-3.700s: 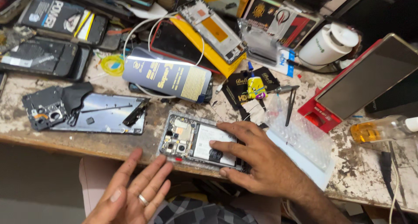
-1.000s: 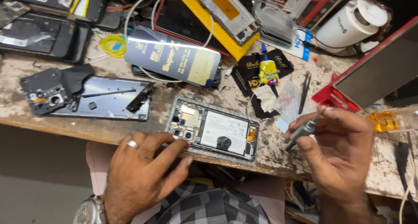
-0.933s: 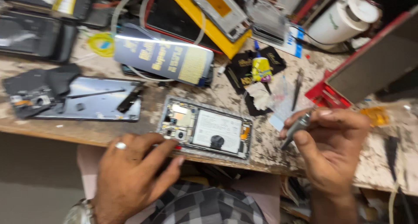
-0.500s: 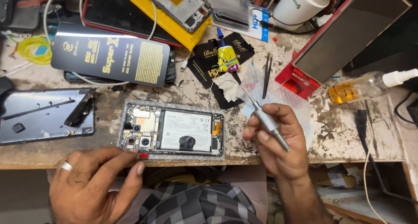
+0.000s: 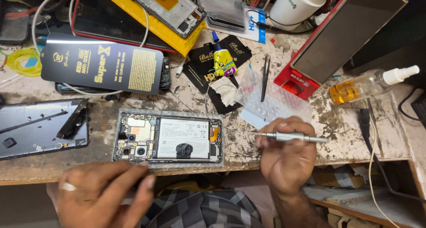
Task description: The person reassembles a disassembled smartphone by aligning the back cover and securing internal components with a screwdriver. After powering on the device, they enter a passcode and navigate the touchscreen to verify functionality.
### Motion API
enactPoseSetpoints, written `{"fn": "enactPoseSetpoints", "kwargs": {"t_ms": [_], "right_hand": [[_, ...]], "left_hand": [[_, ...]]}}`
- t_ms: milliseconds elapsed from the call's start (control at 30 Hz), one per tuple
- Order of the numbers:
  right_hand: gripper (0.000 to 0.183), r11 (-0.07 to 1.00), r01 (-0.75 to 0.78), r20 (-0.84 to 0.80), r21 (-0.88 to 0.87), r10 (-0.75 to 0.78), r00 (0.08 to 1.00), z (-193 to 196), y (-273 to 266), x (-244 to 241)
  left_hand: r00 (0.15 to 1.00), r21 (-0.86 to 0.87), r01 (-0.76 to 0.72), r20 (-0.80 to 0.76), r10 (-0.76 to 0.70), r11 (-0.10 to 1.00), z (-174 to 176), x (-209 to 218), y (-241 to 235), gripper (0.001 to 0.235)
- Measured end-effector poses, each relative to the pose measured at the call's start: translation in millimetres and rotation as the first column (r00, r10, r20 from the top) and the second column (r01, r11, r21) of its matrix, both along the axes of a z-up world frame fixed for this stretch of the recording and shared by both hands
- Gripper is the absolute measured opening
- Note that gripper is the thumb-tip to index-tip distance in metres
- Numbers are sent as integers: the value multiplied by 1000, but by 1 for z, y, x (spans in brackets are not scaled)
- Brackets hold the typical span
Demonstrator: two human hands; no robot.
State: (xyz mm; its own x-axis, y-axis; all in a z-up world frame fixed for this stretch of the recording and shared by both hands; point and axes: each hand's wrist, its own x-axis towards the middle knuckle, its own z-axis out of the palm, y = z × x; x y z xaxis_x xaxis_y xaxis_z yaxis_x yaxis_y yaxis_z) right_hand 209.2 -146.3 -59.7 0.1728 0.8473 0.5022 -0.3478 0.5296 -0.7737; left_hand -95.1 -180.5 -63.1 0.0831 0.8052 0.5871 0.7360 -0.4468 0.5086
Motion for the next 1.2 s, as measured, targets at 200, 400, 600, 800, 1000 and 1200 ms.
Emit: {"fn": "enactPoseSetpoints", "kwargs": {"t_ms": [200,400,600,800,1000,1200], "right_hand": [[14,957,-86,285,-278,168,944,49,6,-8],[35,992,124,983,-32,9,181,61,8,-25],[36,996,85,975,-19,0,220,57,11,-26],[40,987,122,966,-104,71,249,52,14,-30],[41,985,126,961,-118,81,266,50,17,-30],[43,998,59,982,10,-21,189,51,12,-29]], "left_hand": [[964,45,224,-156,-215,974,10,32,19,43],[946,7,233,-232,-226,972,18,45,32,47],[950,6,238,-211,-231,971,15,42,32,44],[949,7,239,-214,-232,971,13,43,33,43],[950,1,241,-204,-236,971,12,42,34,43],[952,-1,236,-201,-231,972,11,43,33,42]]}}
